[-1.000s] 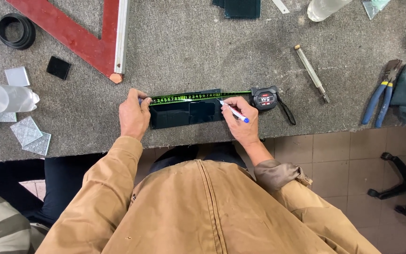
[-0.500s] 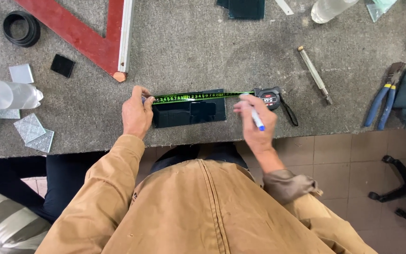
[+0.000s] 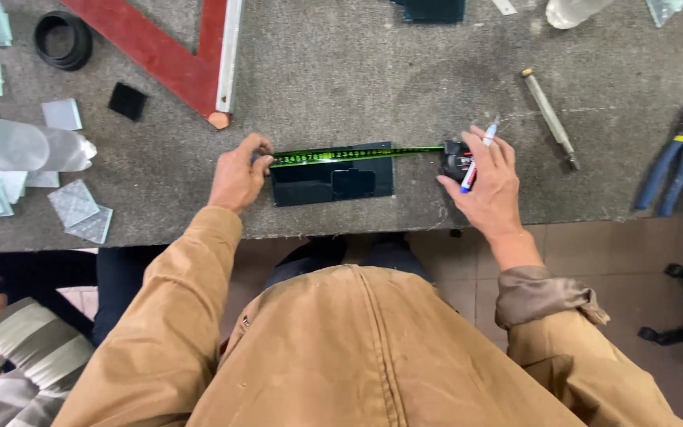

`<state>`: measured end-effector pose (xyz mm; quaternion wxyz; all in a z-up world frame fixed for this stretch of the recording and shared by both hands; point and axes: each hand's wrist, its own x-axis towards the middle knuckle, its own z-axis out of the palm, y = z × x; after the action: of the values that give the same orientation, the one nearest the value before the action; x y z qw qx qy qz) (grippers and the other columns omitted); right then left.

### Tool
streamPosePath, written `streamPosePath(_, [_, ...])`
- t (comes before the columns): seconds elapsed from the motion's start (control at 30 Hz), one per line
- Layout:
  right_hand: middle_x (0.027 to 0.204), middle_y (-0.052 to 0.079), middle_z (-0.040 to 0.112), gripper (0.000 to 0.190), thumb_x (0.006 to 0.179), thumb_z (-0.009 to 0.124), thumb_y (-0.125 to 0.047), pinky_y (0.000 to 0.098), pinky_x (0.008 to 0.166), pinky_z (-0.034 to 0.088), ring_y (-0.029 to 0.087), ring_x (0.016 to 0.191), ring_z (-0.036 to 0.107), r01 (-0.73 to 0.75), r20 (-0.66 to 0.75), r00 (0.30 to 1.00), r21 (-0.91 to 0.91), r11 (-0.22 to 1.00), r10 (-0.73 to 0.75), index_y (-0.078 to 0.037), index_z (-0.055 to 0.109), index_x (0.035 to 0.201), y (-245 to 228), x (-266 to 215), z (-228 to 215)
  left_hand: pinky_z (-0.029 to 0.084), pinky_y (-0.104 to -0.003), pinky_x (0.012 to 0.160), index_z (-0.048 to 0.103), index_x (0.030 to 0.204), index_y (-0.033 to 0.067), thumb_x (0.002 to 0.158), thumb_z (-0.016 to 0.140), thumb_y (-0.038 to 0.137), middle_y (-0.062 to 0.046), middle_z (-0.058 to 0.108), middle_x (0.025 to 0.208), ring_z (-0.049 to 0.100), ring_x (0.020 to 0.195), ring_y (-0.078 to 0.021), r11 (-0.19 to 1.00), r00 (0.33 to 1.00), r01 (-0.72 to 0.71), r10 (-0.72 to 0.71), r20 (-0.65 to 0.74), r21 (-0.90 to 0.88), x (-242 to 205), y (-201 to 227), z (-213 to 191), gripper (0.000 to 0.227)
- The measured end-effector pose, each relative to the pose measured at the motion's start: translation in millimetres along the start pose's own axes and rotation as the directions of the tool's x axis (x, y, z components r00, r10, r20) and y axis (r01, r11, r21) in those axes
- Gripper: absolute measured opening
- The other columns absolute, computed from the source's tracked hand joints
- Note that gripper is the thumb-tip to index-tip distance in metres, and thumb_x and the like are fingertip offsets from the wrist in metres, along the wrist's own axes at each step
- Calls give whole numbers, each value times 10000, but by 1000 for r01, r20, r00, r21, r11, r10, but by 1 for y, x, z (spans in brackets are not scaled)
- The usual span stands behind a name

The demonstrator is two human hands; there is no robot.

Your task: Measuring a small glass panel with a tape measure, marking it with a pen, and using a glass cutter to score and break the piece.

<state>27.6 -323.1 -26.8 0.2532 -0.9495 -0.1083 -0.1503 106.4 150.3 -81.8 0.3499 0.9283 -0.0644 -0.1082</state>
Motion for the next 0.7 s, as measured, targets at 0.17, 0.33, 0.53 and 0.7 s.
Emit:
streamPosePath(0.17, [1511, 205, 698, 852, 800, 1037, -273, 552, 1137, 543, 468, 1316, 635, -30, 24, 999, 21, 999, 30, -46, 683, 1542, 6, 0, 0, 611, -484, 909, 698, 1146, 290, 1086, 771, 213, 29, 784, 778, 801, 864, -300, 999, 999, 31, -31, -9, 10, -1, 3, 2, 122])
streamPosePath(0.33, [1430, 148, 736, 822, 777, 1045, -283, 503, 1112, 571, 410, 1291, 654, -15, 0, 1000, 13, 1000, 15, -85, 712, 1502, 14, -3, 5, 603, -529, 920, 692, 1137, 262, 1113, 739, 187, -9, 790, 809, 793, 881, -357, 998, 998, 63, -63, -9, 20, -6, 13, -2, 92])
streamPosePath(0.53, [1373, 171, 769, 721, 814, 1008, -253, 508, 1070, 596, 420, 1250, 690, 10, 40, 999, 70, 998, -13, -86, 743, 1463, -3, 1, -36, 607, -562, 968, 701, 1166, 301, 1108, 725, 280, -16, 827, 946, 795, 980, -388, 982, 991, 105, -115, 62, 155, -41, 24, -7, 67])
streamPosePath(0.7, [1374, 139, 772, 726, 788, 1007, -272, 501, 1067, 608, 400, 1262, 690, -18, 86, 996, 34, 999, 15, -108, 750, 1447, 6, -21, -22, 604, -576, 955, 666, 1181, 271, 1140, 665, 264, -87, 807, 957, 787, 1009, -419, 966, 976, 202, -213, 49, 161, -49, 34, 3, 42])
